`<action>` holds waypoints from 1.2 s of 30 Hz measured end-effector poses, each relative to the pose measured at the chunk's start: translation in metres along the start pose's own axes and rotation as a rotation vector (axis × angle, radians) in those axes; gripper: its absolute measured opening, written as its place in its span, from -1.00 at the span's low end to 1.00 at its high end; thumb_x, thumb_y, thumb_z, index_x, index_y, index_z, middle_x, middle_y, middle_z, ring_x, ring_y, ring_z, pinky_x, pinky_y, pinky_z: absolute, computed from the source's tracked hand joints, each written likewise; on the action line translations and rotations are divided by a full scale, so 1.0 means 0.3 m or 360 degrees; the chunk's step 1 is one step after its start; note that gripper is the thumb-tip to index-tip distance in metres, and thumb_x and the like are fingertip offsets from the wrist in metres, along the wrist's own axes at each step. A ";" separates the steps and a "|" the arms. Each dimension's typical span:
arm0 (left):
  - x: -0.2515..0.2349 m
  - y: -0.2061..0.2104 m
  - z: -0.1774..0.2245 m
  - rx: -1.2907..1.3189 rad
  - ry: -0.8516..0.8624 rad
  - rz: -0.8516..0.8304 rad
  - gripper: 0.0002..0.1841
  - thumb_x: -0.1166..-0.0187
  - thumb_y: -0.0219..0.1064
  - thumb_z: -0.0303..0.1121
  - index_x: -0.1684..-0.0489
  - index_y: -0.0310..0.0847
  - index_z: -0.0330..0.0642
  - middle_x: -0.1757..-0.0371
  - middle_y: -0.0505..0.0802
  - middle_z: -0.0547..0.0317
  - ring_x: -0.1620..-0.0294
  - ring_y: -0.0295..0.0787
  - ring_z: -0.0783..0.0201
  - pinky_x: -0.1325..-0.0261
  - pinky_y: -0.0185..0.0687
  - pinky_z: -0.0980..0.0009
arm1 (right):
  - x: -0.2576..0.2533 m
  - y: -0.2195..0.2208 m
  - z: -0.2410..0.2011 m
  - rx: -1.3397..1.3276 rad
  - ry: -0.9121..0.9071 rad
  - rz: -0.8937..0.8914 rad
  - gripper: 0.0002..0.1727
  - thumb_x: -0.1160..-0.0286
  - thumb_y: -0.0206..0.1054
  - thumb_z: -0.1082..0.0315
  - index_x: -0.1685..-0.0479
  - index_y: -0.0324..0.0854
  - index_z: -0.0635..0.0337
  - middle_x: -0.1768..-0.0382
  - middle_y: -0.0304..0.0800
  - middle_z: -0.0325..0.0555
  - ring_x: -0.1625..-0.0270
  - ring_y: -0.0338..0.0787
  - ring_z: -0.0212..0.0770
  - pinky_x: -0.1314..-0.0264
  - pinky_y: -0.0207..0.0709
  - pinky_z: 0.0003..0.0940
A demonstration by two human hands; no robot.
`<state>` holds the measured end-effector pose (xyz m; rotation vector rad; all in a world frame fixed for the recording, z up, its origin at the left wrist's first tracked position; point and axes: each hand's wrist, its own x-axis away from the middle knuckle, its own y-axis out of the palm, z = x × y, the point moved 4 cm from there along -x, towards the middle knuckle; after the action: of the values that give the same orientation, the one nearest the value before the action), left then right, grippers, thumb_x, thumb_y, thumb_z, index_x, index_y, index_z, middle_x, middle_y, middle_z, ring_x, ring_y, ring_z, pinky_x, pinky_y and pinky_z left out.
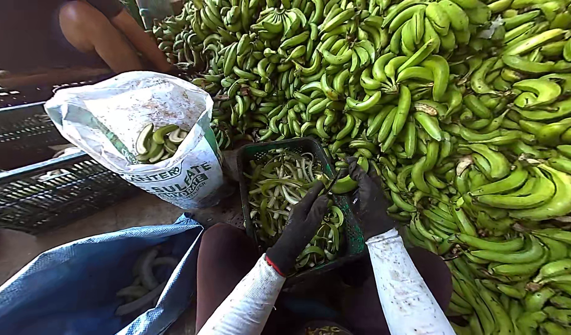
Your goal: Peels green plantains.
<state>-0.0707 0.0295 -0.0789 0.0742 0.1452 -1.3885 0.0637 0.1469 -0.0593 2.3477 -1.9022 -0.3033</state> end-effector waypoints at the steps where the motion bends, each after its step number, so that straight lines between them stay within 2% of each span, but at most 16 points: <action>1: 0.002 0.005 -0.008 0.0049 0.0005 0.0030 -0.42 -0.82 0.01 -0.06 -0.72 0.35 -0.20 0.28 0.71 0.23 0.35 0.56 0.44 0.18 0.57 0.45 | 0.005 -0.002 0.005 0.0034 -0.0044 -0.0008 -0.63 -0.73 0.14 0.20 -0.42 0.48 0.07 0.11 0.78 -0.10 0.12 0.78 -0.22 0.02 0.71 -0.19; 3: 0.003 0.013 -0.017 0.0281 -0.0069 0.0087 -0.47 -0.82 0.02 -0.11 -0.64 0.40 -0.23 0.33 0.65 0.26 0.40 0.52 0.43 0.26 0.55 0.47 | 0.019 0.003 0.006 0.0147 -0.0179 -0.0008 -0.65 -0.74 0.14 0.21 -0.39 0.48 0.09 0.12 0.79 -0.08 0.11 0.80 -0.18 0.03 0.72 -0.16; 7: -0.006 0.008 -0.015 0.0545 -0.0265 0.0160 -0.72 -0.87 -0.06 -0.24 -0.14 0.51 -0.18 0.49 0.58 0.29 0.52 0.49 0.42 0.40 0.51 0.51 | 0.050 0.017 0.017 0.0399 -0.0443 -0.0050 -0.51 -0.72 0.13 0.16 -0.58 0.38 0.05 0.01 0.83 -0.07 0.02 0.84 -0.12 -0.02 0.77 -0.10; 10: -0.007 -0.017 -0.025 -0.0402 0.0200 0.0309 -0.68 -0.82 0.07 -0.24 -0.26 0.69 -0.13 0.26 0.80 0.17 0.29 0.73 0.32 0.12 0.70 0.32 | 0.053 0.040 0.083 0.0067 -0.0143 0.0151 -0.56 -0.74 0.11 0.22 -0.57 0.43 -0.04 -0.02 0.76 -0.09 0.01 0.77 -0.17 -0.05 0.72 -0.15; 12: 0.004 -0.002 -0.036 -0.1055 0.0561 0.0395 -0.63 -0.73 0.17 -0.23 -0.39 0.74 0.01 0.23 0.87 0.02 0.32 0.85 0.07 0.27 0.76 0.03 | 0.051 0.062 0.150 -0.0221 0.0310 0.0388 -0.75 -0.82 0.08 0.13 -0.14 0.57 0.03 0.27 0.71 -0.19 0.32 0.70 -0.31 0.28 0.64 -0.34; 14: 0.019 0.020 -0.046 -0.1044 0.0473 0.0260 -0.61 -0.73 0.16 -0.23 -0.42 0.73 -0.03 0.19 0.89 -0.01 0.30 0.87 0.06 0.25 0.76 0.03 | 0.051 0.064 0.193 -0.0333 0.0522 0.0388 -0.66 -0.88 -0.04 0.12 -0.03 0.53 0.17 0.34 0.69 -0.11 0.36 0.72 -0.25 0.30 0.66 -0.30; 15: 0.027 0.024 -0.039 -0.0784 0.0242 0.0117 -0.61 -0.78 0.12 -0.24 -0.43 0.69 -0.11 0.12 0.89 0.07 0.23 0.85 0.20 0.12 0.77 0.18 | 0.049 0.057 0.206 -0.0315 0.0522 0.0325 -0.67 -0.88 -0.06 0.15 -0.06 0.52 0.19 0.32 0.72 -0.09 0.34 0.75 -0.23 0.26 0.69 -0.29; 17: 0.028 0.029 -0.021 0.0024 -0.0299 -0.0149 -0.61 -0.84 0.01 -0.24 -0.43 0.53 -0.26 0.32 0.68 0.23 0.45 0.53 0.44 0.34 0.49 0.50 | 0.043 0.038 0.223 -0.0309 0.0533 0.0147 -0.72 -0.84 0.02 0.19 -0.20 0.53 0.15 0.26 0.74 -0.11 0.30 0.75 -0.26 0.22 0.68 -0.30; 19: 0.021 0.016 -0.007 0.0469 -0.0593 -0.0249 -0.65 -0.86 -0.03 -0.22 -0.37 0.48 -0.22 0.41 0.63 0.28 0.56 0.44 0.48 0.49 0.37 0.59 | 0.037 0.024 0.215 -0.0398 0.0563 -0.0139 -0.68 -0.83 0.03 0.20 -0.36 0.51 0.06 0.25 0.78 -0.13 0.31 0.77 -0.28 0.24 0.69 -0.34; 21: 0.012 -0.019 0.000 0.0509 -0.0634 -0.0218 -0.66 -0.87 -0.03 -0.22 -0.36 0.51 -0.17 0.40 0.67 0.29 0.59 0.44 0.52 0.53 0.36 0.62 | 0.038 0.013 0.178 -0.0408 0.0627 -0.0531 -0.66 -0.80 -0.01 0.18 -0.39 0.48 -0.01 0.24 0.81 -0.11 0.30 0.82 -0.24 0.26 0.75 -0.32; 23: 0.006 -0.062 0.000 0.0391 -0.0557 -0.0147 -0.67 -0.87 0.00 -0.19 -0.34 0.56 -0.12 0.42 0.65 0.30 0.58 0.43 0.51 0.51 0.36 0.61 | 0.035 -0.010 0.131 -0.0240 0.0722 -0.0873 -0.58 -0.66 0.13 0.15 -0.47 0.44 -0.09 0.18 0.83 -0.05 0.28 0.86 -0.14 0.30 0.79 -0.24; 26: 0.003 -0.123 0.014 0.0227 -0.0372 -0.0023 -0.66 -0.86 0.04 -0.17 -0.37 0.59 -0.07 0.42 0.67 0.31 0.54 0.46 0.48 0.45 0.42 0.57 | 0.004 -0.096 0.102 0.0305 0.0772 -0.1129 -0.43 -0.58 0.26 0.34 -0.63 0.41 -0.03 -0.01 0.82 0.09 0.20 0.87 -0.05 0.19 0.81 -0.15; 28: -0.003 -0.172 0.042 0.0187 -0.0226 0.0058 -0.63 -0.85 0.04 -0.13 -0.43 0.55 -0.04 0.38 0.68 0.29 0.47 0.51 0.44 0.37 0.49 0.49 | -0.034 -0.167 0.108 0.0883 0.0791 -0.1053 -0.45 -0.59 0.36 0.38 -0.60 0.45 -0.08 -0.11 0.78 0.01 0.17 0.84 -0.14 0.12 0.78 -0.22; 30: -0.016 -0.219 0.109 0.0305 -0.0028 0.0148 -0.69 -0.83 0.02 -0.10 -0.32 0.53 0.04 0.47 0.61 0.36 0.54 0.46 0.47 0.44 0.47 0.53 | -0.073 -0.263 0.145 0.1129 0.0762 -0.0825 -0.47 -0.58 0.39 0.37 -0.55 0.48 -0.09 -0.14 0.78 -0.01 0.14 0.83 -0.15 0.06 0.74 -0.19; 33: -0.037 -0.232 0.172 0.0449 0.0034 0.0139 -0.72 -0.85 -0.08 -0.07 -0.27 0.44 0.16 0.50 0.55 0.42 0.61 0.39 0.54 0.53 0.41 0.64 | -0.097 -0.302 0.136 0.0676 0.0597 -0.0581 -0.50 -0.58 0.34 0.38 -0.52 0.47 -0.02 0.08 0.81 -0.03 0.20 0.80 -0.17 0.10 0.72 -0.22; 36: -0.070 -0.248 0.014 -0.0044 -0.0507 0.0133 -0.57 -0.87 -0.03 -0.01 -0.27 0.63 -0.10 0.43 0.66 0.17 0.54 0.51 0.35 0.45 0.49 0.44 | -0.090 -0.235 0.089 0.0272 0.0432 -0.0412 -0.50 -0.57 0.27 0.29 -0.53 0.44 -0.11 0.18 0.77 -0.11 0.28 0.78 -0.20 0.21 0.74 -0.23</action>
<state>-0.1471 0.0359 -0.0692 -0.1618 -0.1033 -1.2974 0.1198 0.1893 -0.0975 2.5893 -1.5602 0.1597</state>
